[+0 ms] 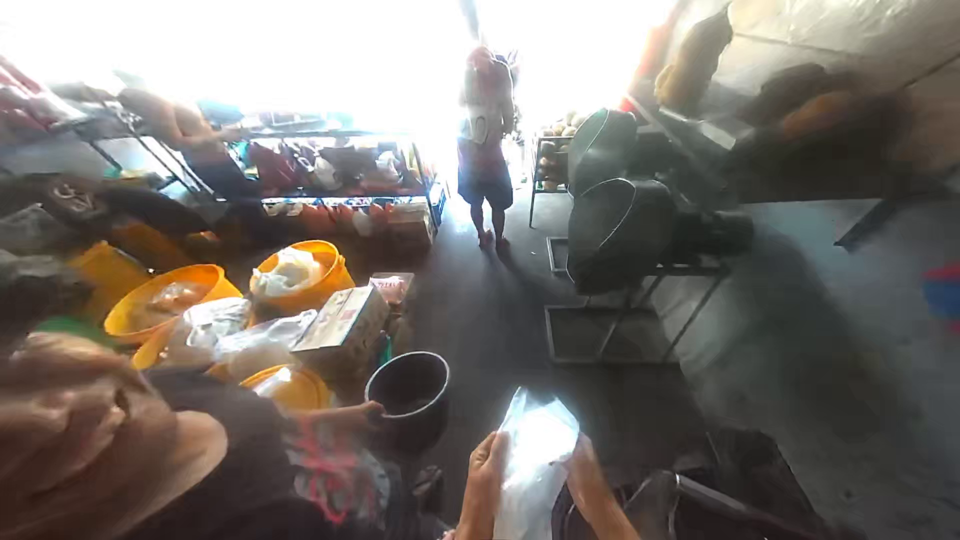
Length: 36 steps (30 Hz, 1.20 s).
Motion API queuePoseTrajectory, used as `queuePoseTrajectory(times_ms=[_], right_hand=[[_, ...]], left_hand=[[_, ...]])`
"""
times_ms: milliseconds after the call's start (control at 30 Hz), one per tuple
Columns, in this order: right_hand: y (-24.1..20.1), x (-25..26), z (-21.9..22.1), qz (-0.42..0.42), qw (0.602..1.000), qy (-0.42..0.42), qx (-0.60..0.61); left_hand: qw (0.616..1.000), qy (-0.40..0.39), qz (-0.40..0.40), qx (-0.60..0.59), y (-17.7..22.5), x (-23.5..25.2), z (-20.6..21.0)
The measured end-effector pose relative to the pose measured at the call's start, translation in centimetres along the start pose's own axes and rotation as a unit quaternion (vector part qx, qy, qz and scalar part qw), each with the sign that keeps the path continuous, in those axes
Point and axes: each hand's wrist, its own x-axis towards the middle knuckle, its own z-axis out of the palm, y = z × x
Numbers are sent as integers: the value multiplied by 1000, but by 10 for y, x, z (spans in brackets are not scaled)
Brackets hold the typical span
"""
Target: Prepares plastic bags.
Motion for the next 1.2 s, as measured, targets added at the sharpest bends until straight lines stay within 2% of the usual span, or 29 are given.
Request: queuePoseTrajectory(times_ms=[167, 300, 333, 400, 433, 500, 567, 633, 733, 800, 867, 900, 967, 1067, 1200], right_hand=[[-20, 72, 23, -98, 993, 52, -41], [-35, 142, 44, -135, 985, 62, -85], [-39, 163, 51, -131, 986, 42, -99], [-44, 210, 67, -70, 990, 21, -119], [-44, 232, 77, -38, 992, 17, -120], [-43, 280, 92, -33, 992, 1, -120], [-44, 316, 98, -20, 990, 7, -138], [-64, 369, 118, -31, 980, 19, -195], [-78, 446, 158, -105, 939, -31, -327], [-92, 490, 198, -157, 910, -82, -375], [-99, 524, 241, -194, 850, -165, -461], [-102, 539, 261, -208, 813, -208, -503], [-106, 576, 297, -188, 777, -253, -544], [-109, 647, 333, -131, 803, -240, -529], [-133, 754, 353, -153, 840, -161, -495]], left_hand=[[999, -4, 46, 17, 11, 80, 7], [993, -86, 28, 73, 14, 153, 5], [989, -122, 18, 81, 13, 176, 4], [981, -170, -3, 93, 8, 218, 6], [978, -182, -11, 105, 4, 238, 7], [973, -186, -3, 135, 5, 287, 7], [974, -167, -6, 156, 8, 329, 5], [976, -128, 3, 178, 20, 378, 3], [981, -31, 17, 192, 49, 431, -17], [988, -8, 27, 152, 84, 461, -18], [994, 1, 42, 103, 109, 492, -6], [996, 31, 49, 68, 115, 510, -1], [990, 114, 79, 27, 120, 555, -1], [981, 168, 83, 53, 133, 626, -26], [982, 172, 74, 15, 155, 721, -73]])
